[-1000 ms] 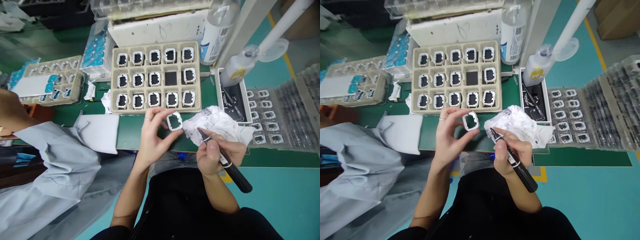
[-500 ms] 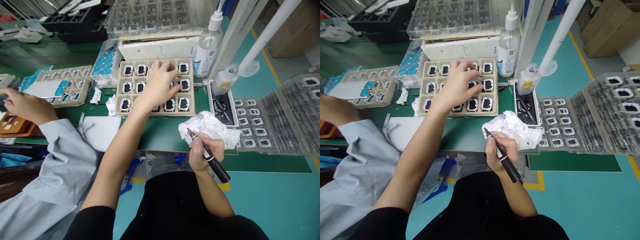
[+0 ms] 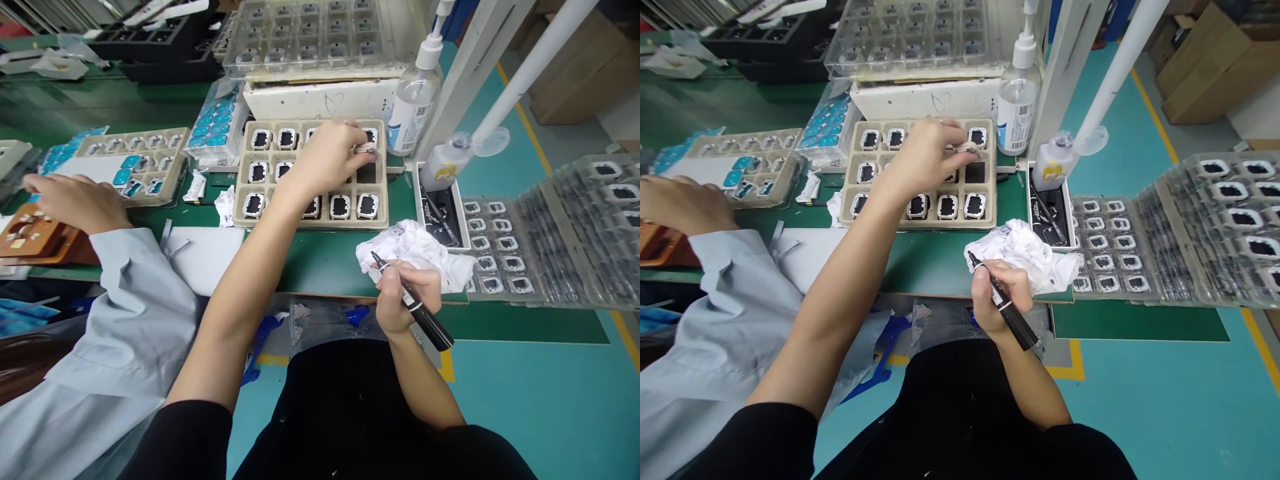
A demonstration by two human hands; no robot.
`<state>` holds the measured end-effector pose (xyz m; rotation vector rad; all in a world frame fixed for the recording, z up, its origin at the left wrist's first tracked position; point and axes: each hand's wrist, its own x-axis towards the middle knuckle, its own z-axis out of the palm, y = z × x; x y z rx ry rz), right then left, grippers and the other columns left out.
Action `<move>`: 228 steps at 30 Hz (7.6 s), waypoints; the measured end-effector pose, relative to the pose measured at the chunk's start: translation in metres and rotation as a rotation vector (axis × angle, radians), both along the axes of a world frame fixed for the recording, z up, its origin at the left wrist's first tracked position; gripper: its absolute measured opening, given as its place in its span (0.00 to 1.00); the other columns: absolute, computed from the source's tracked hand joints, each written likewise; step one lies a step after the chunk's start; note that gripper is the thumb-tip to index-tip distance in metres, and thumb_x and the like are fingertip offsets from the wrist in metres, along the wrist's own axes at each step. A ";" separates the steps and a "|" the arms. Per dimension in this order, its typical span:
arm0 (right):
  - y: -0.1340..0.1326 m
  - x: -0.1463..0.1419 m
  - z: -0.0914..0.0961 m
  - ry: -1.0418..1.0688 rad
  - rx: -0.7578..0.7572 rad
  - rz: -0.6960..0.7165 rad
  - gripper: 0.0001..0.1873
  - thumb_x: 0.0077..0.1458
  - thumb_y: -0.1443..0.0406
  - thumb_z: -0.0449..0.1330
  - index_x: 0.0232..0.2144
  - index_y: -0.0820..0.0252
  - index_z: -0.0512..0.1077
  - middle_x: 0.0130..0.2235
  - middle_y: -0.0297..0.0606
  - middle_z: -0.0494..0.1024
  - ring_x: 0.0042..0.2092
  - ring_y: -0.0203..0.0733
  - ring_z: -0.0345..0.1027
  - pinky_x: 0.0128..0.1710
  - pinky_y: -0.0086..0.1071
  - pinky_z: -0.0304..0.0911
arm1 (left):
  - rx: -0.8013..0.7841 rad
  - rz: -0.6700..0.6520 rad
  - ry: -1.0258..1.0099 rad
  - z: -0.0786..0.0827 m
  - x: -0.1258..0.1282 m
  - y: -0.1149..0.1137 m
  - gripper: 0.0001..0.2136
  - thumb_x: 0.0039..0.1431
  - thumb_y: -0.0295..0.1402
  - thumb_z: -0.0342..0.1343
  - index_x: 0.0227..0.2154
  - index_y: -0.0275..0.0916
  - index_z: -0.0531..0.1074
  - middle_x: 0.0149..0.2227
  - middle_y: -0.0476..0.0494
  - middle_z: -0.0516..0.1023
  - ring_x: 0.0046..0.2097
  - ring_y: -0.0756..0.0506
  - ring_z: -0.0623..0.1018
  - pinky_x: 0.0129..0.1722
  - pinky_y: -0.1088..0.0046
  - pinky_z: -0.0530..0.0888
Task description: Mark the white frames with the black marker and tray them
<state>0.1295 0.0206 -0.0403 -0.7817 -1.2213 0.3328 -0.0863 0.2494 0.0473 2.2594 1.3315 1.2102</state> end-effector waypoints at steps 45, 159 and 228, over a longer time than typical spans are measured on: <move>-0.003 -0.001 0.021 -0.297 -0.106 0.120 0.10 0.73 0.67 0.77 0.50 0.47 0.83 0.46 0.34 0.97 0.48 0.57 0.99 0.44 0.42 0.97 | -0.331 0.178 -0.508 -0.060 0.050 -0.261 0.15 0.76 0.35 0.76 0.61 0.48 0.85 0.56 0.44 0.94 0.53 0.42 0.95 0.61 0.65 0.95; -0.001 -0.003 0.030 -0.418 -0.100 0.068 0.06 0.75 0.66 0.72 0.44 0.48 0.81 0.41 0.33 0.97 0.42 0.53 0.98 0.37 0.38 0.93 | -0.417 0.135 -0.552 -0.061 0.041 -0.263 0.20 0.74 0.46 0.82 0.61 0.46 0.87 0.57 0.43 0.97 0.55 0.39 0.98 0.64 0.63 0.96; -0.005 -0.001 0.031 -0.391 -0.088 0.064 0.05 0.75 0.66 0.74 0.45 0.50 0.82 0.45 0.37 0.98 0.38 0.50 0.96 0.38 0.37 0.93 | -0.463 0.100 -0.687 -0.058 0.041 -0.261 0.28 0.64 0.49 0.89 0.60 0.44 0.88 0.54 0.41 0.97 0.54 0.37 0.99 0.61 0.64 0.97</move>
